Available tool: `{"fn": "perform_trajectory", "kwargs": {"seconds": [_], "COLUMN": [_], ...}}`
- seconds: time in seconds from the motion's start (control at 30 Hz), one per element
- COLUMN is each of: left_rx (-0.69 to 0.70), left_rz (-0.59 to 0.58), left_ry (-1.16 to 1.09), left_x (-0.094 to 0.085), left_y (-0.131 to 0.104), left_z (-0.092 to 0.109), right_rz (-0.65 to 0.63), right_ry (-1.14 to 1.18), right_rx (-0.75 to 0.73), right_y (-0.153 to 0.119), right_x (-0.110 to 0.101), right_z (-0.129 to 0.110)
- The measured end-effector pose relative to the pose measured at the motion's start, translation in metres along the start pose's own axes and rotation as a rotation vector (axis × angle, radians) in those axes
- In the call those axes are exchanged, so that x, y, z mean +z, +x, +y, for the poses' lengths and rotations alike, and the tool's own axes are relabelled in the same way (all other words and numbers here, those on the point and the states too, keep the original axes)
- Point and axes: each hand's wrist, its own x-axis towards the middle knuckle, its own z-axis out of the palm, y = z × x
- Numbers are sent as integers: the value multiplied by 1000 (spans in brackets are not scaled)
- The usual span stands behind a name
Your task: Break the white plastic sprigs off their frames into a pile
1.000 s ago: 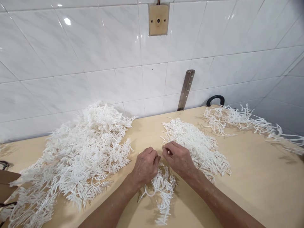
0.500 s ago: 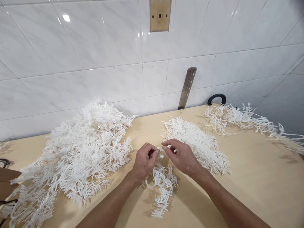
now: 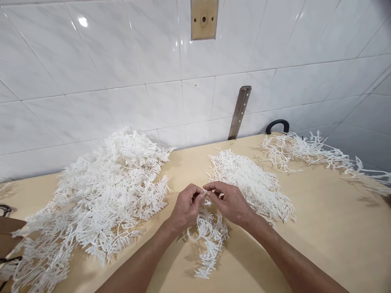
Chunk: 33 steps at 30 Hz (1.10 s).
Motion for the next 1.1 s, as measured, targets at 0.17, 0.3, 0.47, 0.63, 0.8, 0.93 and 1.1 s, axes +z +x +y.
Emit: {"fn": "perform_trajectory", "kwargs": {"seconds": [0.17, 0.3, 0.47, 0.63, 0.8, 0.93, 1.1], "left_rx": [22, 6, 84, 146, 217, 270, 149], "left_rz": [-29, -44, -36, -24, -8, -3, -32], "left_ry": [41, 42, 141, 228, 340, 440, 275], "left_x": [0, -2, -4, -4, -3, -1, -1], "left_y": [-1, -2, -1, -1, -2, -3, -1], "left_z": [0, 4, 6, 4, 0, -2, -1], "right_rz": [-16, -1, 22, -12, -3, 19, 32], "right_ry": [-5, -65, -88, -68, -144, -255, -419], "right_rx": [-29, -58, -115, -108, -113, -145, -166], "right_y": [0, 0, -2, -2, -1, -3, -3], "right_x": [-2, -3, -2, -5, -7, -3, 5], "right_z": [-3, -4, -6, -6, -4, -3, -1]}}
